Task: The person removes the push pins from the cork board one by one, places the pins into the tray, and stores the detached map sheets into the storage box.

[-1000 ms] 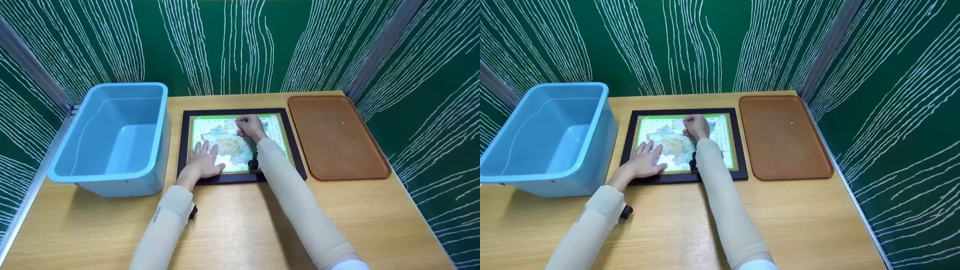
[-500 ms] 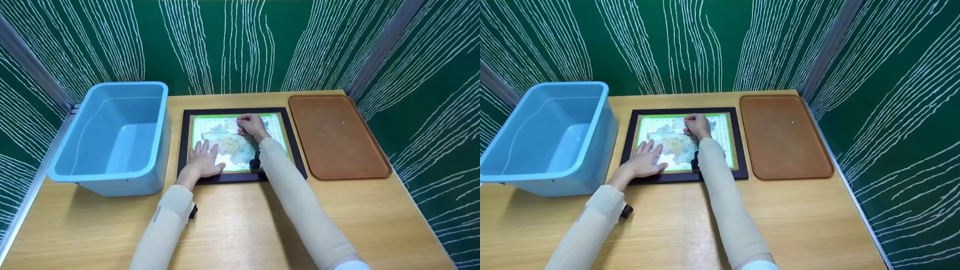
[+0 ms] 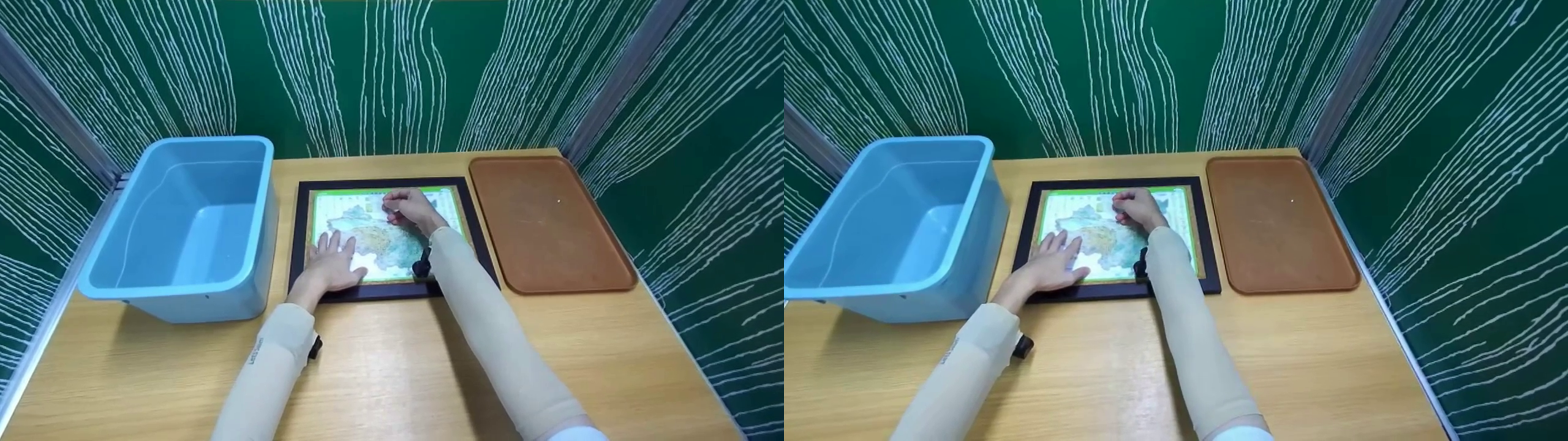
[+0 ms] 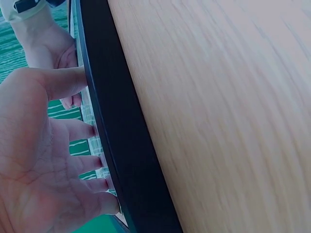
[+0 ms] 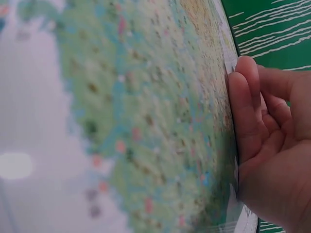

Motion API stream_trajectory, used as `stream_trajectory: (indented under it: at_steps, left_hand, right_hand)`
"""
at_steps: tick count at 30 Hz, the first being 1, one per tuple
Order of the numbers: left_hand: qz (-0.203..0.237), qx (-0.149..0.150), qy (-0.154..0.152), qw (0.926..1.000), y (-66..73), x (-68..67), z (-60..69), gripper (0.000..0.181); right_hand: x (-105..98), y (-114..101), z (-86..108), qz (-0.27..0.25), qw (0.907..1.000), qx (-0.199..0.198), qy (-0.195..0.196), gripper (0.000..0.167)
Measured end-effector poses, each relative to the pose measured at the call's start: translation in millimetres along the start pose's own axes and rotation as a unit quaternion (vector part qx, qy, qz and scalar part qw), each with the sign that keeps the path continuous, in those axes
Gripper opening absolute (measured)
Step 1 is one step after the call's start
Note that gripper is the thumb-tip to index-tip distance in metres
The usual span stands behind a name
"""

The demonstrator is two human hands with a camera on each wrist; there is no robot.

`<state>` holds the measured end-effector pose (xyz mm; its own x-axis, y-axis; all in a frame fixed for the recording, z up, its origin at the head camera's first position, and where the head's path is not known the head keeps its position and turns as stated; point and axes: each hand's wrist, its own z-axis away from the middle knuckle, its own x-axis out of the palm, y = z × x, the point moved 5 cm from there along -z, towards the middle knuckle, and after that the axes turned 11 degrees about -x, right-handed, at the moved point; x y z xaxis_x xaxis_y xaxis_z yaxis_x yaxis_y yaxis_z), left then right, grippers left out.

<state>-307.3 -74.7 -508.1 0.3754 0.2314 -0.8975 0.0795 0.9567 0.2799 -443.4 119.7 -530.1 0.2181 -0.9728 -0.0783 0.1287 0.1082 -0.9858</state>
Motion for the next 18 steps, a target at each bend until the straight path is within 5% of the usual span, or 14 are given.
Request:
stream_trajectory:
  at_steps: [18]
  left_hand:
    - [-0.006, 0.005, 0.002, 1.0, 0.4, -1.4, 1.1, 0.081]
  right_hand:
    - [-3.6, 2.0, 2.9, -0.009, 0.9998, 0.02, -0.001, 0.022]
